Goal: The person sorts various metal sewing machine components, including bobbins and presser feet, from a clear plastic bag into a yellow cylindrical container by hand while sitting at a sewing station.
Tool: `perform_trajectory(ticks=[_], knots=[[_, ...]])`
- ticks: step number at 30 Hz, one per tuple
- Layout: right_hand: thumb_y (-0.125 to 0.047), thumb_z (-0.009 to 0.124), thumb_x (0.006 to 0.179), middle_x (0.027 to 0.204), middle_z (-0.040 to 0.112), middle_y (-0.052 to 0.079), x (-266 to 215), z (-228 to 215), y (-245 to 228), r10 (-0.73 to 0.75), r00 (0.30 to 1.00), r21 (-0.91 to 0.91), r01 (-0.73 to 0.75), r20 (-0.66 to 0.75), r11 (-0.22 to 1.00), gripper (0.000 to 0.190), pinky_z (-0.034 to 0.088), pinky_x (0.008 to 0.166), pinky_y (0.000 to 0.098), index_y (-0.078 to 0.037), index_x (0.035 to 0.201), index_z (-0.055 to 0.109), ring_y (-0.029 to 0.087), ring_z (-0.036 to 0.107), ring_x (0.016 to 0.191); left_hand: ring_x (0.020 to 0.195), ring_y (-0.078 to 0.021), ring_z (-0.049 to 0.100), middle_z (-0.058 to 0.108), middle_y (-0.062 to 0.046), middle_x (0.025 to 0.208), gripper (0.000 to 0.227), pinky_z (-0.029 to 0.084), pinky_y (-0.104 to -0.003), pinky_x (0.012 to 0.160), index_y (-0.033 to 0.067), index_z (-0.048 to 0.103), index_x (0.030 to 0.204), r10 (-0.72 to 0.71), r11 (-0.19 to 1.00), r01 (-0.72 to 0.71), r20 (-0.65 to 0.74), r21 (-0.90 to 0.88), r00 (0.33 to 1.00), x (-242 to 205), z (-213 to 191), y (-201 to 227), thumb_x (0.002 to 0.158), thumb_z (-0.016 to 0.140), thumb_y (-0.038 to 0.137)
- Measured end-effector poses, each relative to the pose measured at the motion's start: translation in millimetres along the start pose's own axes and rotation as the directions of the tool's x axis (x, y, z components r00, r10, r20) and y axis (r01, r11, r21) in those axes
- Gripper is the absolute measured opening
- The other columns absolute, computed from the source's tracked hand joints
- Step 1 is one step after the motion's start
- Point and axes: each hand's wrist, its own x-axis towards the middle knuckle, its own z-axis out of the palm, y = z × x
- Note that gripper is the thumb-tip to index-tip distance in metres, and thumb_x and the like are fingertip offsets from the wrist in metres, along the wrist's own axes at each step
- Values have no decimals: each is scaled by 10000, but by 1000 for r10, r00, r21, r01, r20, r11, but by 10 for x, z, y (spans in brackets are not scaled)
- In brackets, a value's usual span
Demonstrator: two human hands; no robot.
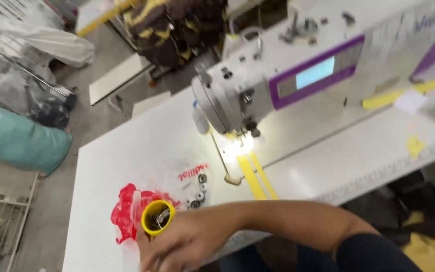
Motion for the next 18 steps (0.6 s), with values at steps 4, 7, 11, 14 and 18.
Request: perform_trajectory(ticks=[4, 7, 11, 14, 18], knots=[[-111, 504, 1064, 828, 729, 127, -505, -113, 616, 454, 856, 172, -422, -247, 890, 290, 579, 511, 228, -17, 1294, 652, 125, 652, 574, 1182, -255, 659, 651, -143, 1336, 804, 549, -365, 1008, 38, 537, 1409, -29, 998, 27, -28, -56, 999, -31, 32, 99, 673, 853, 114], [-64, 533, 1039, 753, 725, 146, -665, -227, 791, 537, 719, 330, -426, -441, 842, 231, 564, 513, 228, 50, 1174, 681, 149, 650, 538, 1092, -293, 708, 703, -178, 1239, 780, 601, -380, 924, 6, 611, 1340, -3, 999, -3, -166, -38, 986, -93, 79, 122, 612, 885, 53], [-51, 538, 1031, 752, 723, 134, -722, -300, 1105, 466, 625, 310, -350, -626, 884, 199, 566, 537, 249, 39, 1119, 692, 167, 639, 546, 1147, -300, 693, 696, -160, 1283, 804, 583, -385, 957, 29, 593, 1385, -123, 992, 121, -151, -23, 981, -78, 75, 322, 631, 866, 75], [-52, 599, 1006, 749, 672, 84, -774, -314, 1276, 432, 582, 283, -332, -689, 900, 169, 525, 531, 243, 0, 1110, 722, 141, 581, 574, 1119, -286, 696, 704, -148, 1250, 783, 582, -367, 954, 34, 602, 1368, -135, 991, 134, -160, -17, 978, -66, 111, 230, 632, 867, 57], [-7, 619, 978, 782, 653, 79, -771, -330, 1313, 508, 434, 357, -384, -744, 851, 172, 530, 528, 217, 15, 1087, 750, 121, 557, 574, 1113, -296, 689, 703, -187, 1205, 738, 634, -372, 866, -41, 627, 1298, 250, 962, -226, -166, 150, 954, -42, 92, -63, 637, 911, 122]])
